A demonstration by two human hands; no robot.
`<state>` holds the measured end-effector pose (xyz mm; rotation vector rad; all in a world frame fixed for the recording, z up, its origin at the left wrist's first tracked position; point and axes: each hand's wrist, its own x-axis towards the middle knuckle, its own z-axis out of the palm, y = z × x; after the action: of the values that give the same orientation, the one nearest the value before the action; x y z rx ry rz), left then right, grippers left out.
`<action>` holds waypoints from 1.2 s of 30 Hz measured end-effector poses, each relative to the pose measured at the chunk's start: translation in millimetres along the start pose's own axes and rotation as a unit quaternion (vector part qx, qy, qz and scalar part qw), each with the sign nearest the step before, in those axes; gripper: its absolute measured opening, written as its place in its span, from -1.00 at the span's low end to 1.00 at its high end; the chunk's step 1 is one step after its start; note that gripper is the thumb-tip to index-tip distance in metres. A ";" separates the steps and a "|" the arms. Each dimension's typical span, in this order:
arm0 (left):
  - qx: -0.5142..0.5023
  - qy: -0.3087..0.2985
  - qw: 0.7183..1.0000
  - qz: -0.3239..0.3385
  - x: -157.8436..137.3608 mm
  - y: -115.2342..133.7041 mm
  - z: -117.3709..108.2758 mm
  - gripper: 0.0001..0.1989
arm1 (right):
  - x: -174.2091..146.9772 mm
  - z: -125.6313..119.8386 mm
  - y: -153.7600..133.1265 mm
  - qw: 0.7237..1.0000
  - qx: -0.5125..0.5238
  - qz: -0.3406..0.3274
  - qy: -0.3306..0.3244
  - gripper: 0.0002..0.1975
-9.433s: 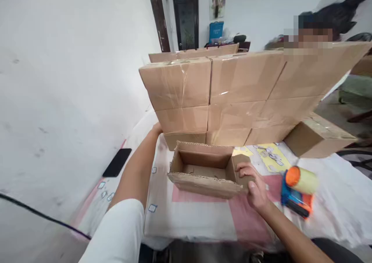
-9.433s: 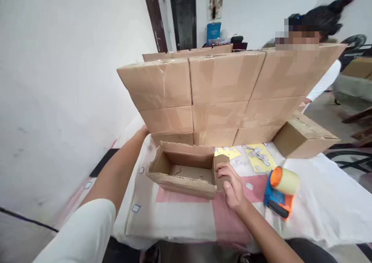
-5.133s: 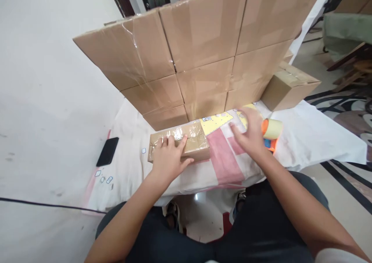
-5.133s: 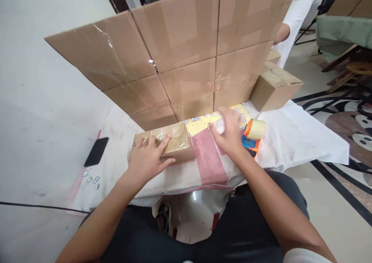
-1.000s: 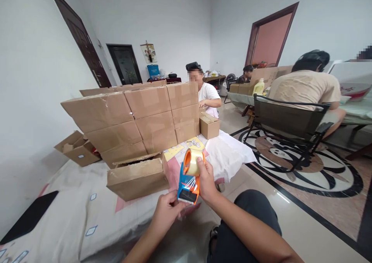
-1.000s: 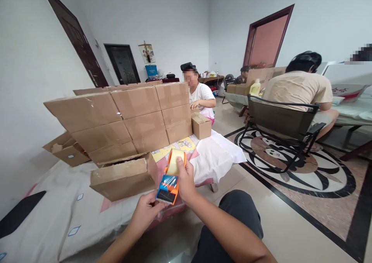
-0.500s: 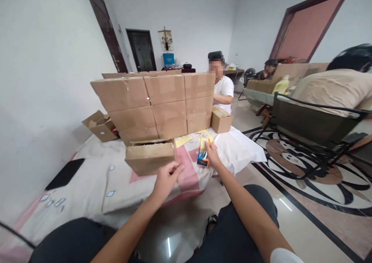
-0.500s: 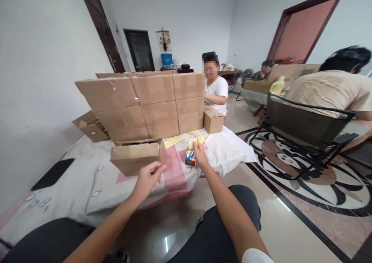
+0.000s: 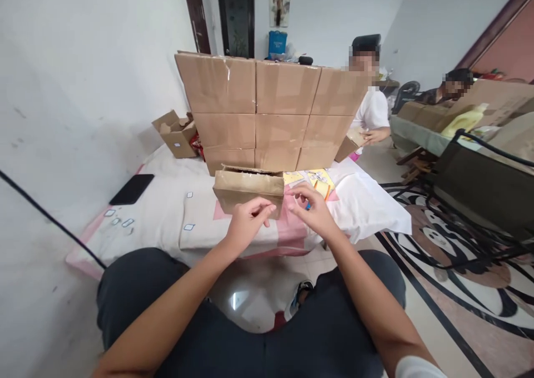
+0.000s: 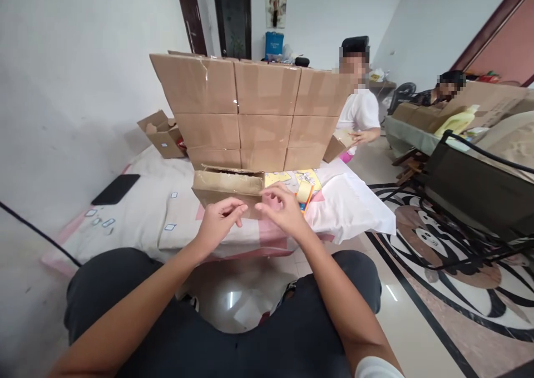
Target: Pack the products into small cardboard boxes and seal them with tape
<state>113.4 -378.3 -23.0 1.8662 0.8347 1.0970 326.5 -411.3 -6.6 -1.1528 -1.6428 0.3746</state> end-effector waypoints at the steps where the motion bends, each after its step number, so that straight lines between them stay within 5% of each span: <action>1: 0.004 -0.005 1.000 0.007 -0.5 0.3 -0.2 -0.73 | 0.9 12.5 -13.3 1.000 -0.001 -0.020 -0.021 -0.81; 4: 0.033 -0.016 0.999 -0.033 3.4 -3.7 -4.9 -0.60 | 6.8 32.1 -38.6 0.998 -0.003 -0.060 -0.010 -0.82; 7: 0.167 0.052 0.981 -0.081 16.9 -16.5 -20.3 -0.32 | 18.7 23.9 -45.5 0.993 -0.007 -0.091 0.079 -0.81; 9: 0.292 0.107 0.950 -0.025 30.0 -27.4 -34.5 -0.37 | 27.8 12.0 -45.0 0.988 -0.004 -0.096 0.123 -0.82; 11: 0.393 0.097 0.911 0.079 43.6 -37.5 -48.0 -0.34 | 35.7 2.6 -43.3 0.988 0.013 -0.082 0.130 -0.80; 14: 0.473 -0.003 0.864 0.174 58.5 -49.6 -60.6 -0.20 | 42.8 0.0 -40.8 0.992 0.076 -0.027 0.095 -0.75; 17: 0.479 -0.061 0.859 0.169 61.5 -58.1 -62.1 -0.33 | 45.3 7.6 -40.1 0.987 0.150 0.042 0.043 -0.72; 28: 0.474 -0.043 0.863 0.171 49.6 -59.8 -44.6 -0.40 | 103.0 81.7 -42.7 0.956 0.247 0.094 -0.131 -0.53; 36: 0.481 -0.040 0.863 0.148 49.8 -58.2 -40.9 -0.50 | 147.8 152.7 -11.2 0.940 0.180 0.179 -0.227 -0.54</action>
<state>88.6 -297.5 -42.7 2.9268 1.2041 0.8017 189.9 -250.9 23.3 -1.1303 -1.6472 1.2008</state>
